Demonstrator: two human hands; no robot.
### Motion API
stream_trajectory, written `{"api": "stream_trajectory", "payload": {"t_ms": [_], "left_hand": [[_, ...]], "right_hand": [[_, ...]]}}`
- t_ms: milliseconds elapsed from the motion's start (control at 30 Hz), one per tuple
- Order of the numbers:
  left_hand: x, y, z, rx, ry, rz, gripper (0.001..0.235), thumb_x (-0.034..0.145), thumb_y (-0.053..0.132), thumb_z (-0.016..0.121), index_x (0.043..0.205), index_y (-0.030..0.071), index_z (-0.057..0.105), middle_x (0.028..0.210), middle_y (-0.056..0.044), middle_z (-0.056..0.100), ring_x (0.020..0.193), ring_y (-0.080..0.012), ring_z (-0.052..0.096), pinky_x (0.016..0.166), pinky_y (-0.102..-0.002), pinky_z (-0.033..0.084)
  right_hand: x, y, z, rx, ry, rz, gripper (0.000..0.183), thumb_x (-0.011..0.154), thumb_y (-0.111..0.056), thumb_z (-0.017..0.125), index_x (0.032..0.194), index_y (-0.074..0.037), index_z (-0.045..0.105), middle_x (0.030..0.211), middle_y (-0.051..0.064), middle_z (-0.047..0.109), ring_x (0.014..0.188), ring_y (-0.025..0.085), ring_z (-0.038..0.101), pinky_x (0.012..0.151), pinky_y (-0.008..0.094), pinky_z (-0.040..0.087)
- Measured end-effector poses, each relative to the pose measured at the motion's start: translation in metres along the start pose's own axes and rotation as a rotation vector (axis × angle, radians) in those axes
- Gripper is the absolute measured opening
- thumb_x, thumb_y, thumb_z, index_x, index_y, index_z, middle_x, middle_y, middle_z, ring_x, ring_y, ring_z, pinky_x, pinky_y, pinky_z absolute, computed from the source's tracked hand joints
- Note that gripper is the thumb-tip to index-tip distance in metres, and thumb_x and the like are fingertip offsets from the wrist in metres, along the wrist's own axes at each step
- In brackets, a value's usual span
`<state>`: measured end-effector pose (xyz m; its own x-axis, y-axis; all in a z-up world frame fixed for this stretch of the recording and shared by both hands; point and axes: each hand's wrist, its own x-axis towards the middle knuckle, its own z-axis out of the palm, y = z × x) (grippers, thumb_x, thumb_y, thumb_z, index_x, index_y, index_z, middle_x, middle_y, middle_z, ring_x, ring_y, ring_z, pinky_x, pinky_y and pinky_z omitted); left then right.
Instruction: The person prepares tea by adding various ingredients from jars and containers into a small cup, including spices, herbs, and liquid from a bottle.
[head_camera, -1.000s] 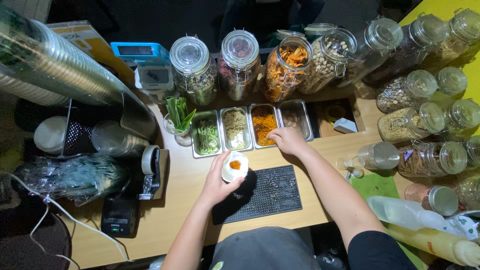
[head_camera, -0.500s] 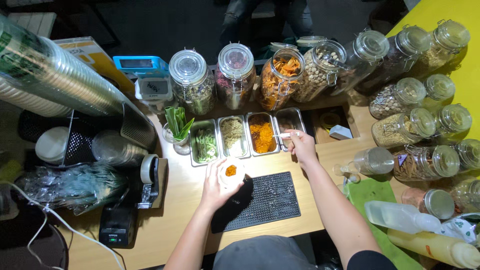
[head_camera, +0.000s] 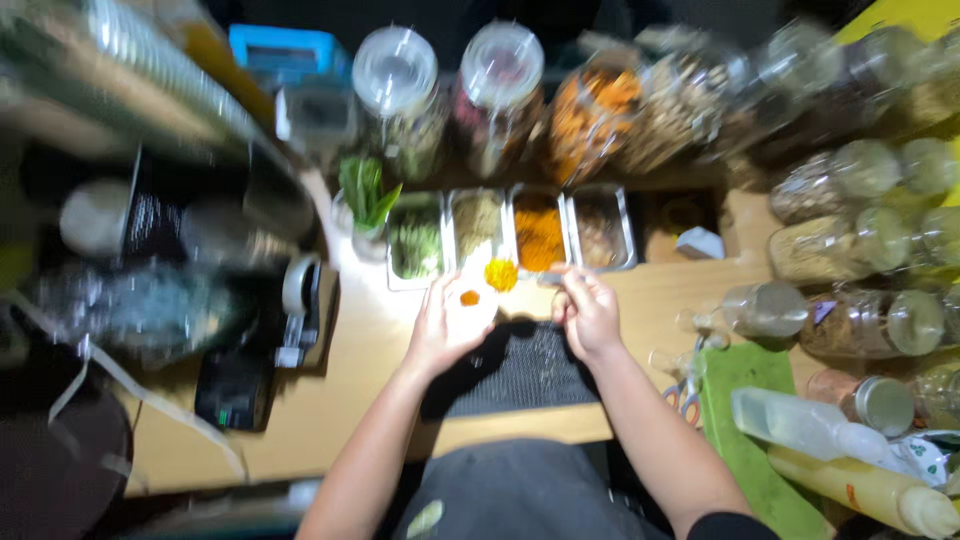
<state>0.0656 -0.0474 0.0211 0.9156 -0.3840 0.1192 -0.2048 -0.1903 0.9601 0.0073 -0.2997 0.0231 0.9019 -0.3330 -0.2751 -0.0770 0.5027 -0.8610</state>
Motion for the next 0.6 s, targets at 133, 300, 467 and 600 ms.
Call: {"api": "stream_trajectory", "payload": {"t_ms": [133, 300, 467, 600], "left_hand": [[-0.001, -0.010, 0.003, 0.086, 0.019, 0.009, 0.094, 0.066, 0.028, 0.094, 0.142, 0.003, 0.045, 0.139, -0.021, 0.055, 0.132, -0.0354, 0.057, 0.112, -0.044, 0.046], [-0.007, -0.008, 0.000, 0.180, 0.022, 0.055, 0.095, 0.067, 0.033, 0.094, 0.143, 0.003, 0.045, 0.140, -0.021, 0.054, 0.135, -0.0390, 0.052, 0.115, -0.046, 0.042], [-0.007, -0.004, -0.002, 0.156, 0.029, 0.072, 0.094, 0.068, 0.032, 0.094, 0.143, 0.003, 0.044, 0.141, -0.021, 0.053, 0.135, -0.0386, 0.053, 0.115, -0.045, 0.044], [-0.007, -0.003, -0.001, 0.157, 0.050, 0.100, 0.094, 0.068, 0.031, 0.094, 0.142, 0.003, 0.045, 0.139, -0.021, 0.054, 0.133, -0.0386, 0.054, 0.114, -0.045, 0.044]], "right_hand": [[-0.006, 0.007, 0.003, -0.006, -0.073, -0.057, 0.024, 0.111, -0.013, 0.055, 0.120, 0.007, 0.065, 0.089, 0.015, 0.067, 0.058, 0.013, 0.058, 0.055, 0.025, 0.048], [-0.023, -0.003, 0.012, -0.077, -0.094, -0.123, 0.023, 0.108, -0.012, 0.055, 0.117, 0.007, 0.066, 0.096, 0.014, 0.070, 0.060, 0.013, 0.060, 0.056, 0.024, 0.050], [-0.030, 0.001, 0.017, -0.363, -0.116, -0.198, 0.020, 0.112, -0.008, 0.055, 0.120, 0.004, 0.068, 0.084, 0.011, 0.067, 0.064, 0.014, 0.062, 0.061, 0.026, 0.052], [-0.039, -0.025, 0.040, -1.148, -0.515, -0.731, 0.032, 0.083, 0.008, 0.061, 0.108, -0.007, 0.075, 0.103, 0.012, 0.075, 0.081, 0.020, 0.073, 0.074, 0.029, 0.059]]}}
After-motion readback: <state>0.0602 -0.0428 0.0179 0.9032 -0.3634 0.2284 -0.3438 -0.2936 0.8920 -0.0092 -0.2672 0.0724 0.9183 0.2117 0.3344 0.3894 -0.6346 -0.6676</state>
